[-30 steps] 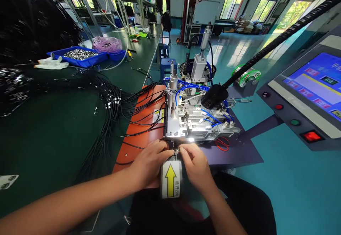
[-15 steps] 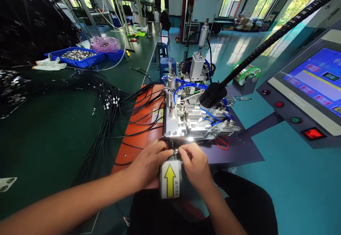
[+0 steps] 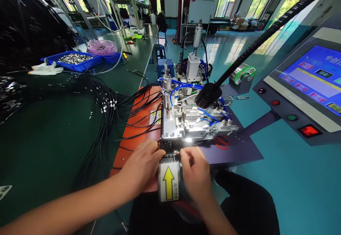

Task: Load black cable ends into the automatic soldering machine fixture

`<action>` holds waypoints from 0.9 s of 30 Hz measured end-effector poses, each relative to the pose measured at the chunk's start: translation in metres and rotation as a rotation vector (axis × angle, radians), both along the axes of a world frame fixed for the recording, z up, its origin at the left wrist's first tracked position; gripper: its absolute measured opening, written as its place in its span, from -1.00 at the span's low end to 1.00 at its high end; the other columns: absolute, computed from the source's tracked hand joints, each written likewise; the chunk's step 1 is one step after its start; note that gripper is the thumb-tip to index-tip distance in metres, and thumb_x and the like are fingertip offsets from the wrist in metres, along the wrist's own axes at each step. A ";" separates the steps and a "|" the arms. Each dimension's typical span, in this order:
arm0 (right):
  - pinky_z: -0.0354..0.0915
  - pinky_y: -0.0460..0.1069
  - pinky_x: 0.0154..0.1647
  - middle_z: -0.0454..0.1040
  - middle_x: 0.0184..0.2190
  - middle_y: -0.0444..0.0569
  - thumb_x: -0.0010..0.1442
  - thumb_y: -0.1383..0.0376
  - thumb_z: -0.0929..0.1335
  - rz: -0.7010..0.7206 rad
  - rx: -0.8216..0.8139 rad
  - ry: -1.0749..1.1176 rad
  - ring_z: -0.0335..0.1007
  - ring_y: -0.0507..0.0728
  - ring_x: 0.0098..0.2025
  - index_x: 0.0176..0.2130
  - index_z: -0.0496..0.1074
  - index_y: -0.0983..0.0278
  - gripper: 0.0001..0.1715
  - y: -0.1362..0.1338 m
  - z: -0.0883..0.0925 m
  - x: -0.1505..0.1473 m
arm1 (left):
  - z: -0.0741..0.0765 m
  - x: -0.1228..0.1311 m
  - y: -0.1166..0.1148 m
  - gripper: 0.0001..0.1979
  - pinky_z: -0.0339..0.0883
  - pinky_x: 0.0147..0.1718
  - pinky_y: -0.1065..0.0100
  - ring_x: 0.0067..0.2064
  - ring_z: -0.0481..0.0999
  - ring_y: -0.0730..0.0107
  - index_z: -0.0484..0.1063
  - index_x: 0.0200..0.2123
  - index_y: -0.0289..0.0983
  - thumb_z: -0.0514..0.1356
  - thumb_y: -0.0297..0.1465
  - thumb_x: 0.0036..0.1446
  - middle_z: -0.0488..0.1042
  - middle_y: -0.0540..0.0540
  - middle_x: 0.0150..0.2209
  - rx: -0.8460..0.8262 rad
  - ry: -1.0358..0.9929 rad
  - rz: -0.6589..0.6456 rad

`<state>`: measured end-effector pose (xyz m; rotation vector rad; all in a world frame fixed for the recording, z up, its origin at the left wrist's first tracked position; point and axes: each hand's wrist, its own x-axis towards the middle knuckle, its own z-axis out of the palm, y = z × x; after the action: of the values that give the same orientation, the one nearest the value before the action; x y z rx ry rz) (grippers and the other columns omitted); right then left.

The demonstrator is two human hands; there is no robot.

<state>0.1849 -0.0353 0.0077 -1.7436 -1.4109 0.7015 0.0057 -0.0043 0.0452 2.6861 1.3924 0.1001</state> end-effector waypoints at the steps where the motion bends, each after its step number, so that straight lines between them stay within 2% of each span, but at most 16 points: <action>1: 0.24 -0.04 -0.38 0.40 -0.44 -0.11 0.30 0.17 0.29 0.014 0.051 0.018 0.33 0.10 -0.41 -0.32 0.44 0.22 -0.77 -0.008 0.003 -0.003 | 0.001 -0.001 -0.001 -0.85 0.33 -0.19 0.15 -0.20 0.33 0.16 0.38 -0.31 -0.27 0.11 -0.61 0.08 0.35 -0.13 -0.29 -0.019 -0.007 -0.006; 5: 0.19 -0.06 -0.46 0.31 -0.47 -0.11 0.28 0.33 0.29 0.340 0.256 0.072 0.26 0.05 -0.47 -0.34 0.42 0.24 -0.85 -0.038 0.008 -0.021 | 0.006 -0.003 -0.003 -0.81 0.34 -0.23 0.17 -0.22 0.38 0.16 0.39 -0.28 -0.31 0.18 -0.57 -0.04 0.38 -0.14 -0.28 -0.140 -0.020 -0.081; 8: 0.15 -0.05 -0.47 0.31 -0.48 -0.11 0.27 0.40 0.28 0.487 0.323 0.028 0.24 0.04 -0.48 -0.32 0.42 0.25 -0.85 -0.046 0.003 -0.033 | 0.017 -0.009 0.004 -0.85 0.32 -0.30 0.26 -0.25 0.43 0.22 0.42 -0.28 -0.30 0.11 -0.55 0.07 0.43 -0.12 -0.30 -0.190 -0.082 -0.064; 10: 0.14 -0.04 -0.46 0.31 -0.49 -0.10 0.26 0.43 0.28 0.509 0.338 0.013 0.23 0.04 -0.49 -0.31 0.41 0.25 -0.86 -0.047 -0.001 -0.035 | 0.034 -0.019 0.013 -0.81 0.28 -0.35 0.34 -0.28 0.44 0.31 0.43 -0.30 -0.28 0.04 -0.57 0.15 0.45 -0.08 -0.31 -0.205 -0.169 -0.031; 12: 0.14 -0.04 -0.47 0.31 -0.49 -0.10 0.26 0.44 0.28 0.514 0.344 0.023 0.23 0.04 -0.49 -0.28 0.41 0.25 -0.86 -0.046 -0.004 -0.033 | 0.058 -0.037 0.024 -0.80 0.26 -0.35 0.40 -0.31 0.44 0.39 0.45 -0.31 -0.26 0.03 -0.56 0.19 0.46 -0.03 -0.32 -0.211 -0.246 -0.015; 14: 0.16 -0.05 -0.47 0.33 -0.48 -0.09 0.26 0.43 0.28 0.525 0.334 0.032 0.26 0.04 -0.49 -0.28 0.41 0.25 -0.85 -0.047 -0.006 -0.029 | 0.085 -0.059 0.033 -0.79 0.25 -0.34 0.44 -0.32 0.44 0.46 0.46 -0.24 -0.24 0.05 -0.54 0.21 0.48 0.02 -0.30 -0.180 -0.294 0.007; 16: 0.18 -0.06 -0.46 0.35 -0.48 -0.09 0.26 0.41 0.28 0.552 0.298 0.034 0.29 0.04 -0.48 -0.29 0.42 0.23 -0.86 -0.048 -0.006 -0.028 | 0.108 -0.080 0.037 -0.79 0.25 -0.33 0.46 -0.33 0.44 0.49 0.47 -0.18 -0.22 0.06 -0.52 0.23 0.50 0.05 -0.28 -0.141 -0.266 0.032; 18: 0.21 -0.07 -0.47 0.40 -0.48 -0.09 0.24 0.34 0.32 0.576 0.203 0.044 0.32 0.05 -0.49 -0.27 0.45 0.23 -0.91 -0.052 -0.006 -0.035 | 0.120 -0.095 0.035 -0.78 0.25 -0.32 0.47 -0.31 0.46 0.49 0.48 -0.19 -0.20 0.08 -0.54 0.21 0.52 0.06 -0.26 -0.190 -0.180 -0.001; 21: 0.19 -0.09 -0.54 0.51 -0.46 -0.06 0.13 0.17 0.41 0.685 -0.103 0.083 0.35 0.05 -0.54 -0.24 0.50 0.26 -0.77 -0.058 -0.003 -0.059 | 0.116 -0.102 0.023 -0.78 0.28 -0.28 0.48 -0.27 0.50 0.45 0.50 -0.24 -0.20 0.13 -0.59 0.15 0.54 0.06 -0.27 -0.399 -0.048 -0.146; 24: 0.04 -0.11 -0.62 0.53 -0.54 -0.06 0.10 0.17 0.40 0.854 -0.385 0.136 0.34 0.04 -0.57 -0.43 0.50 0.29 -0.77 -0.062 0.001 -0.085 | 0.096 -0.094 0.010 -0.82 0.31 -0.29 0.46 -0.27 0.52 0.40 0.51 -0.27 -0.21 0.19 -0.59 0.12 0.56 0.03 -0.30 -0.563 0.020 -0.276; 27: -0.02 -0.12 -0.62 0.49 -0.60 -0.10 0.19 0.27 0.31 0.826 -0.414 0.192 0.32 0.01 -0.57 -0.50 0.45 0.30 -0.74 -0.059 0.007 -0.092 | 0.078 -0.084 0.004 -0.80 0.33 -0.28 0.44 -0.23 0.54 0.35 0.52 -0.22 -0.21 0.28 -0.55 0.07 0.57 0.01 -0.26 -0.649 -0.002 -0.321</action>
<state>0.0930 -0.0939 0.0142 -1.2673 -1.9412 1.6465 -0.0781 -0.0003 0.1235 2.2962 0.7825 -0.3202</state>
